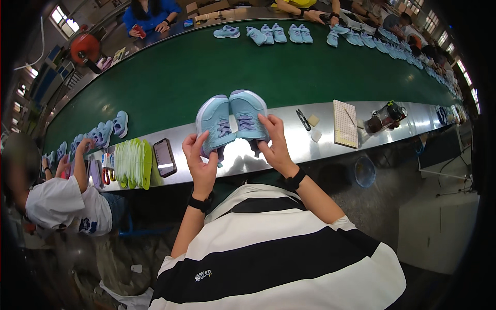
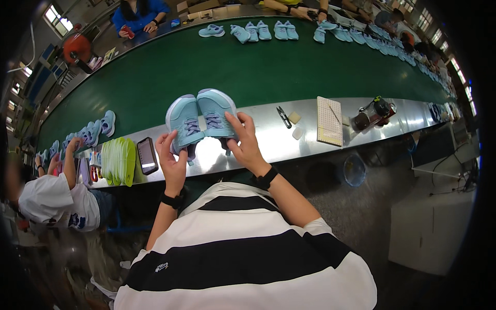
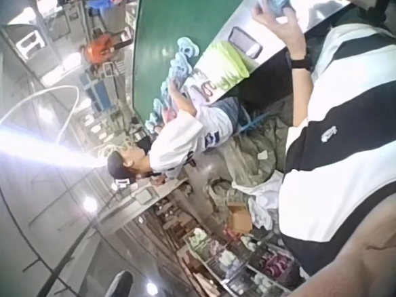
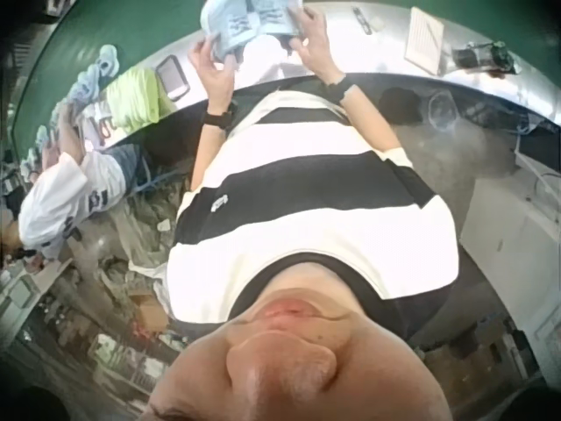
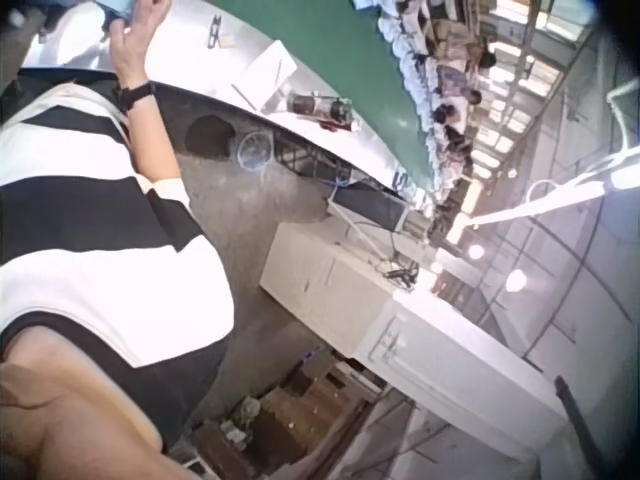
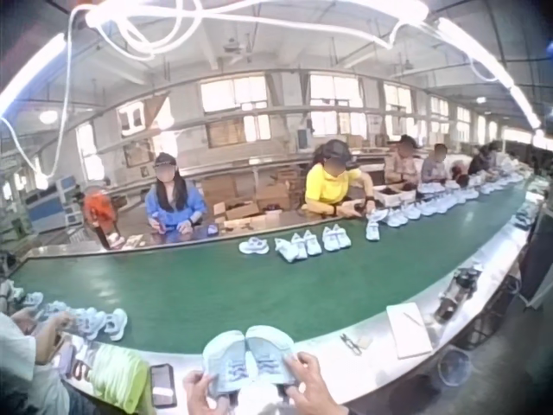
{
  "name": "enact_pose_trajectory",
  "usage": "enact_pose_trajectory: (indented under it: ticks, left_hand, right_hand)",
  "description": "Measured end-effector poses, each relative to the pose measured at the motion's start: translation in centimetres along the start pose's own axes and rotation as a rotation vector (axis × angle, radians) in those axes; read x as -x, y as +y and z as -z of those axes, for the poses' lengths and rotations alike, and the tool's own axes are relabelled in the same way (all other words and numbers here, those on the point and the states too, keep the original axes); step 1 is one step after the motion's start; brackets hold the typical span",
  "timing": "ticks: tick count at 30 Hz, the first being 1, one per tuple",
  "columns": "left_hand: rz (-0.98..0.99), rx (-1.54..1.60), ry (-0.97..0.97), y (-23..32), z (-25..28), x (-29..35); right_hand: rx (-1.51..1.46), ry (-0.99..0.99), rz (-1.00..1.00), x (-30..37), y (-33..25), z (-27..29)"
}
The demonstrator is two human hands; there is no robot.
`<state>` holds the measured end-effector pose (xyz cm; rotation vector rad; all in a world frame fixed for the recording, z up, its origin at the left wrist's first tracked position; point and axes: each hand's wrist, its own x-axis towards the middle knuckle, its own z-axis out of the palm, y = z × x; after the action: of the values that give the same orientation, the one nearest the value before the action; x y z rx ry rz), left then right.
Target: The recorder is inspecting and quality checking pairs of light blue athletic shoes on a factory production line.
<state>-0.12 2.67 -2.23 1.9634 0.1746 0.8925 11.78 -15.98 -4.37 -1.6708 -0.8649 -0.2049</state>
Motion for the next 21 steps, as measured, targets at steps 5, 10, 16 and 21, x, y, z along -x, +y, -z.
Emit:
enact_pose_trajectory:
  ticks: [5,10,16,21]
  left_hand:
    - [-0.113,-0.162,-0.006,1.6,0.4,-0.6]
    - [0.572,0.618,-0.076,3.2,0.1,-2.0]
    - [0.769,0.733,-0.087,2.9,0.7,-2.6]
    - [0.811,0.734,-0.095,1.5,0.8,-1.5]
  right_hand:
    - [0.008,0.014,0.086,-0.9,-0.5,0.8]
    - [-0.503,-0.056,-0.369,-1.9,-2.5,0.3]
    - [-0.266,-0.09,-0.487,-2.6,-1.3,-1.1]
    - [-0.257,-0.111,-0.514,-1.3,0.1,-2.0]
